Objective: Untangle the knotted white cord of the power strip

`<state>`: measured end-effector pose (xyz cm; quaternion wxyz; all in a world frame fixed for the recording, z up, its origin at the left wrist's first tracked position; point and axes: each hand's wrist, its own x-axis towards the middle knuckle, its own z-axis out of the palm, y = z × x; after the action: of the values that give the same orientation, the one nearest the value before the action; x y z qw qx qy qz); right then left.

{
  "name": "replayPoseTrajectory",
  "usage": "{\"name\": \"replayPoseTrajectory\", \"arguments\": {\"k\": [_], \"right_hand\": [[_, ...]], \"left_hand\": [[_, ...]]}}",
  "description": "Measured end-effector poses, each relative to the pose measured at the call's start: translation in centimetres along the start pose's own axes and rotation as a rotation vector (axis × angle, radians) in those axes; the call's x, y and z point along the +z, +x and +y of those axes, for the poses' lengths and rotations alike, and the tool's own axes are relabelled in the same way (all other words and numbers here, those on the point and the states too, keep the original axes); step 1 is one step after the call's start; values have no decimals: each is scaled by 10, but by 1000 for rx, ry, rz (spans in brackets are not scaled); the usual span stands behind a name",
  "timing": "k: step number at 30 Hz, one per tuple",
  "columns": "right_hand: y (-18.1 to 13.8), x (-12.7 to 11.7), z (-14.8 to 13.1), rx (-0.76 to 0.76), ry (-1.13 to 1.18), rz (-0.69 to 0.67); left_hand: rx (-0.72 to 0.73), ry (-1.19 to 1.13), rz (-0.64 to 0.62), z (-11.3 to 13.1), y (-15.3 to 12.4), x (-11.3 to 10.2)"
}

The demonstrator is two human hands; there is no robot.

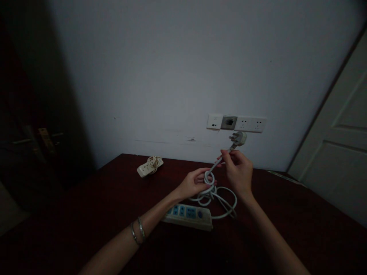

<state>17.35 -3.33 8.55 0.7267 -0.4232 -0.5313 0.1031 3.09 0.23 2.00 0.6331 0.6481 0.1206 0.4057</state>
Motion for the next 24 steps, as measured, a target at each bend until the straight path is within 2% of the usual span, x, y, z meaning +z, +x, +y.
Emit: {"name": "replayPoseTrajectory", "arguments": {"k": [7, 13, 24], "right_hand": [[0, 1, -2, 80, 63, 7], [-1, 3, -6, 133, 119, -11], [-2, -2, -5, -60, -39, -80]], "left_hand": [[-104, -209, -190, 0, -2, -6], [-104, -402, -144, -6, -3, -6], [-93, -460, -84, -7, -2, -6]]}}
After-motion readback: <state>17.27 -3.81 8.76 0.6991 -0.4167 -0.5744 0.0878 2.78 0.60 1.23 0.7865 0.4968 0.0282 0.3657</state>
